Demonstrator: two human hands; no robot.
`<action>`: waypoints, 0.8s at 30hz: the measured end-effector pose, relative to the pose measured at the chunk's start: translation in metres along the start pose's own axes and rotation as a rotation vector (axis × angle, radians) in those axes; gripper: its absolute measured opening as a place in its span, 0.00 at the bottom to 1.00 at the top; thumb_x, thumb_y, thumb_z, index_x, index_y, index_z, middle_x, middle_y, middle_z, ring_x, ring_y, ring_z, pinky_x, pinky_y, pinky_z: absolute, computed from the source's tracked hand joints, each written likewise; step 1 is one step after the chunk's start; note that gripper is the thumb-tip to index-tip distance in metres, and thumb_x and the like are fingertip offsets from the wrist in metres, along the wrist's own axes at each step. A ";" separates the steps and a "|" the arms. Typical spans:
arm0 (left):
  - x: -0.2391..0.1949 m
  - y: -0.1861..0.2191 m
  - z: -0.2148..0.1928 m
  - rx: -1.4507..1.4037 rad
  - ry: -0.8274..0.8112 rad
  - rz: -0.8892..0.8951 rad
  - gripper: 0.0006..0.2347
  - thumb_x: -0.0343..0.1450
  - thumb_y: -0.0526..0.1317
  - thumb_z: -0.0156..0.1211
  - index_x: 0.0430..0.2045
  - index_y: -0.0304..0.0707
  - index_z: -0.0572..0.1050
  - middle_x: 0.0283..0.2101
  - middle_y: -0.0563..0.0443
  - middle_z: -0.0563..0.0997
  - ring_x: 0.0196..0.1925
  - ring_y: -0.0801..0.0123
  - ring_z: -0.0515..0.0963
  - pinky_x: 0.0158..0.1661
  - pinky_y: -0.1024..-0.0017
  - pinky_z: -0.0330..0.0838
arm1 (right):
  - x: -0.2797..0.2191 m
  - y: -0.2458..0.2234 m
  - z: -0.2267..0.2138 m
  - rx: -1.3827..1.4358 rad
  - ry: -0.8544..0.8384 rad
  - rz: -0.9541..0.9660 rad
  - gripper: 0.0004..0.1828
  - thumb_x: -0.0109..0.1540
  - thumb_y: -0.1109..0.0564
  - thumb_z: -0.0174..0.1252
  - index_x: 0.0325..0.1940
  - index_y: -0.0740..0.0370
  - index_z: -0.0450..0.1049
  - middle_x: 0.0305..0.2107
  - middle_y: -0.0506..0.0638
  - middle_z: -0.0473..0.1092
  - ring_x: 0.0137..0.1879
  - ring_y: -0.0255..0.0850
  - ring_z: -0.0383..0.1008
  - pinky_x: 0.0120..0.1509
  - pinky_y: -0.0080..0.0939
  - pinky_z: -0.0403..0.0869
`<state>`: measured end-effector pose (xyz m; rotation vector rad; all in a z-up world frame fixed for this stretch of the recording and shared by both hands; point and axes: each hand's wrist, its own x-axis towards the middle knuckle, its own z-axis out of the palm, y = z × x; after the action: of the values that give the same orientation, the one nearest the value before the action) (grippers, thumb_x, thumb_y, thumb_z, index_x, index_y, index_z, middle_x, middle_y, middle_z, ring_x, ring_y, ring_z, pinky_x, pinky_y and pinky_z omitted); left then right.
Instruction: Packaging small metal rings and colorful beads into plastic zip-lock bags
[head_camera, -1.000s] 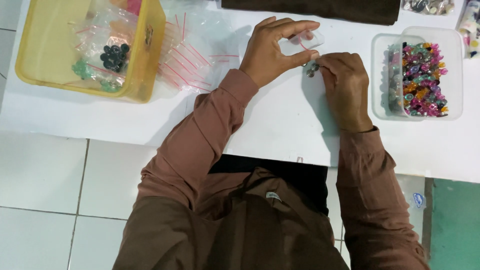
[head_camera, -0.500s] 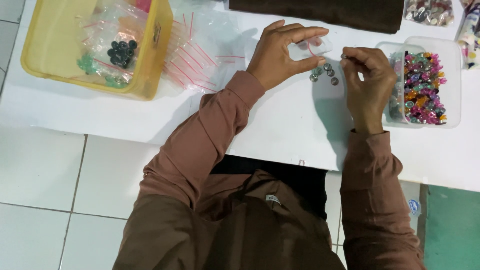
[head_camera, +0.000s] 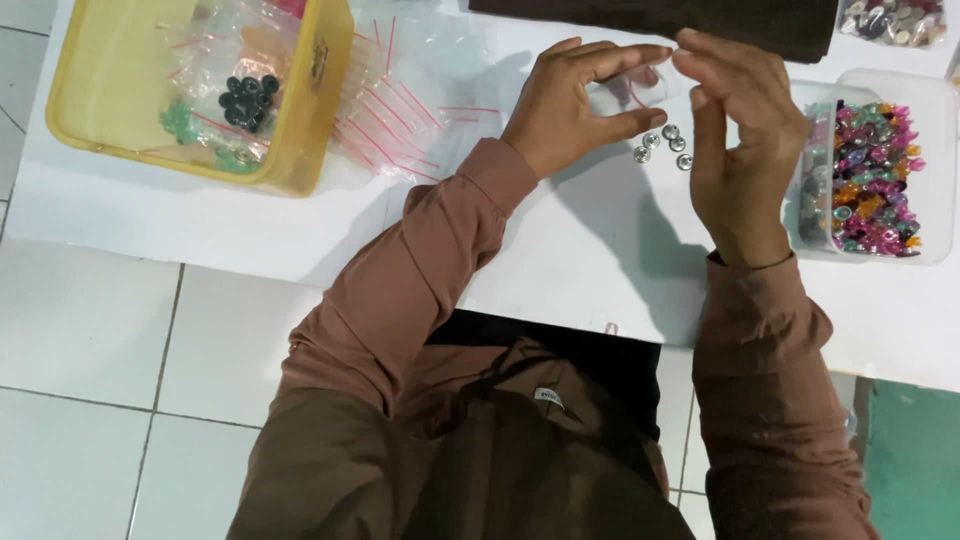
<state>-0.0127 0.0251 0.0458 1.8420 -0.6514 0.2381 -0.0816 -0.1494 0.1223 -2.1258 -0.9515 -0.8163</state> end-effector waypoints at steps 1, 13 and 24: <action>0.000 0.001 -0.003 -0.001 -0.002 -0.002 0.21 0.67 0.54 0.76 0.52 0.63 0.76 0.44 0.74 0.86 0.53 0.81 0.84 0.68 0.61 0.54 | -0.007 0.005 0.000 0.001 0.000 0.003 0.11 0.78 0.71 0.46 0.59 0.81 0.74 0.56 0.74 0.73 0.63 0.66 0.74 0.68 0.61 0.72; 0.002 0.005 -0.008 -0.227 0.018 -0.017 0.19 0.68 0.43 0.78 0.52 0.53 0.78 0.43 0.59 0.85 0.47 0.78 0.81 0.52 0.79 0.74 | -0.065 0.022 0.019 -0.106 -0.408 0.179 0.21 0.70 0.72 0.50 0.68 0.73 0.69 0.63 0.69 0.65 0.74 0.73 0.56 0.79 0.68 0.59; 0.000 0.002 -0.008 -0.179 0.034 -0.011 0.18 0.68 0.42 0.77 0.51 0.52 0.79 0.42 0.59 0.86 0.47 0.77 0.82 0.52 0.78 0.74 | -0.072 0.028 0.022 -0.198 -0.132 0.126 0.11 0.66 0.78 0.65 0.50 0.73 0.83 0.48 0.63 0.76 0.48 0.57 0.72 0.51 0.50 0.75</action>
<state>-0.0123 0.0319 0.0507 1.6664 -0.6189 0.1970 -0.0926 -0.1749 0.0471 -2.4090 -0.8209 -0.7404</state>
